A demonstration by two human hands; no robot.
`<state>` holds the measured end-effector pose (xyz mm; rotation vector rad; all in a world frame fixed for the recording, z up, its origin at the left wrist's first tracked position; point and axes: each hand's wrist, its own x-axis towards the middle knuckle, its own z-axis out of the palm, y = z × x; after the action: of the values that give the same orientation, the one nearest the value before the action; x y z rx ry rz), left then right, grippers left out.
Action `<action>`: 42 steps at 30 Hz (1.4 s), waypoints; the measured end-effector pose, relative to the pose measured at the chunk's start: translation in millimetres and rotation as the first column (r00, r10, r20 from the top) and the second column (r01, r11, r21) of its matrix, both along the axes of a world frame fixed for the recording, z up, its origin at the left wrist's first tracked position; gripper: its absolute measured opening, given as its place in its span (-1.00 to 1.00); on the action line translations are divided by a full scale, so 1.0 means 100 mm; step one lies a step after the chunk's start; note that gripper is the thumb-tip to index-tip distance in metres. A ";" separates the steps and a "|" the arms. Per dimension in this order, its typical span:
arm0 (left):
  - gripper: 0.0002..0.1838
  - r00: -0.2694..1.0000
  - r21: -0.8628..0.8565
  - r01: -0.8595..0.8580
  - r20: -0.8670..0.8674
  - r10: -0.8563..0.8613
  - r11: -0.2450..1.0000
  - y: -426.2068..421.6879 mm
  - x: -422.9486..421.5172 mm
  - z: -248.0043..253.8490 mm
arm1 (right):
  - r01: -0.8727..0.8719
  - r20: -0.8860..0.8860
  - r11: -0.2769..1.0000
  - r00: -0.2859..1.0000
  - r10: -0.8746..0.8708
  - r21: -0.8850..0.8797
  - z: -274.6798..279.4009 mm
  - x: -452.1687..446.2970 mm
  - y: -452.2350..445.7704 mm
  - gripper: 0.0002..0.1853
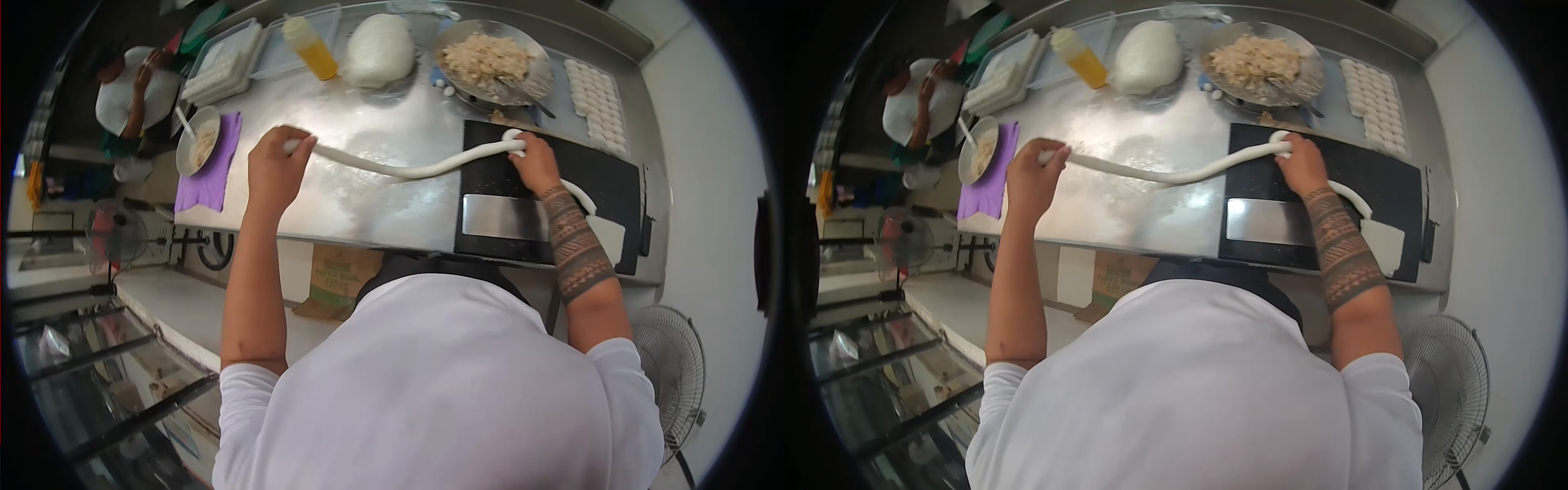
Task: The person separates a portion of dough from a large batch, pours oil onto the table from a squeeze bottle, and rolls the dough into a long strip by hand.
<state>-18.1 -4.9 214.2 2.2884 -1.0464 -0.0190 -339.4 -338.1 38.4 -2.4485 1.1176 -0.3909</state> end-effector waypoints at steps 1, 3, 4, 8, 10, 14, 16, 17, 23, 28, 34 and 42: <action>-0.76 0.999 0.023 -0.005 -0.038 0.006 1.000 -0.01 0.05 0.08 | -0.001 0.040 1.000 0.999 0.000 0.027 0.14 0.01 -0.02 -0.50; -0.73 0.995 0.014 -0.007 -0.099 0.008 1.000 -0.03 0.21 0.26 | -0.023 0.091 0.988 0.996 0.009 0.155 0.51 0.14 -0.04 -0.59; -0.72 0.993 -0.019 -0.006 -0.121 0.004 1.000 -0.06 0.31 0.35 | -0.066 0.112 0.984 0.993 0.048 0.167 0.75 0.27 -0.01 -0.58; -0.70 0.971 -0.263 0.094 0.236 -0.030 0.960 -0.34 0.46 0.98 | -0.210 0.227 0.961 0.959 0.167 0.179 1.66 1.04 0.28 -0.54; -0.63 0.963 -0.481 0.244 0.220 -0.153 0.842 -0.51 0.31 1.26 | -0.276 0.408 0.909 0.903 0.134 0.313 1.84 1.50 0.45 -0.49; -0.70 0.916 -0.528 0.385 0.320 -0.242 0.757 -0.61 -0.15 1.12 | -0.404 0.612 0.609 0.771 -0.174 0.682 1.72 2.08 0.83 -0.32; -0.74 0.863 -0.616 0.503 0.318 -0.393 0.606 -0.64 -0.31 0.42 | -0.195 0.510 0.832 0.852 -0.119 0.520 1.03 2.03 0.84 -0.27; -0.75 0.884 -0.589 0.451 0.188 -0.428 0.671 -0.51 -0.44 0.03 | -0.092 0.444 0.909 0.889 -0.108 0.406 0.70 1.94 0.81 -0.24; -0.43 0.880 -0.086 0.334 -0.329 -0.343 0.939 0.91 0.00 -2.13 | 0.188 0.056 0.975 0.979 -0.196 0.115 0.24 -0.18 1.26 -0.49; -0.47 0.907 -0.005 0.377 -0.198 -0.371 0.926 1.18 0.40 -2.07 | 0.221 -0.406 0.947 0.863 -0.301 -0.232 0.29 -1.45 1.45 -0.37; -0.61 0.830 -0.110 0.446 -0.321 -0.456 0.888 0.52 0.54 -2.25 | 0.123 -0.430 0.890 0.841 -0.329 -0.440 -0.15 -1.44 1.57 -0.44; -0.47 0.822 0.138 0.538 -0.305 -0.481 0.832 0.04 0.37 -2.01 | 0.154 -0.355 0.912 0.886 -0.298 -0.381 0.21 -1.00 1.93 -0.48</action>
<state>18.5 -0.5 13.7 2.0378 -1.5462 -0.6689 -439.8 -145.1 59.1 -2.7939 1.6483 -0.1515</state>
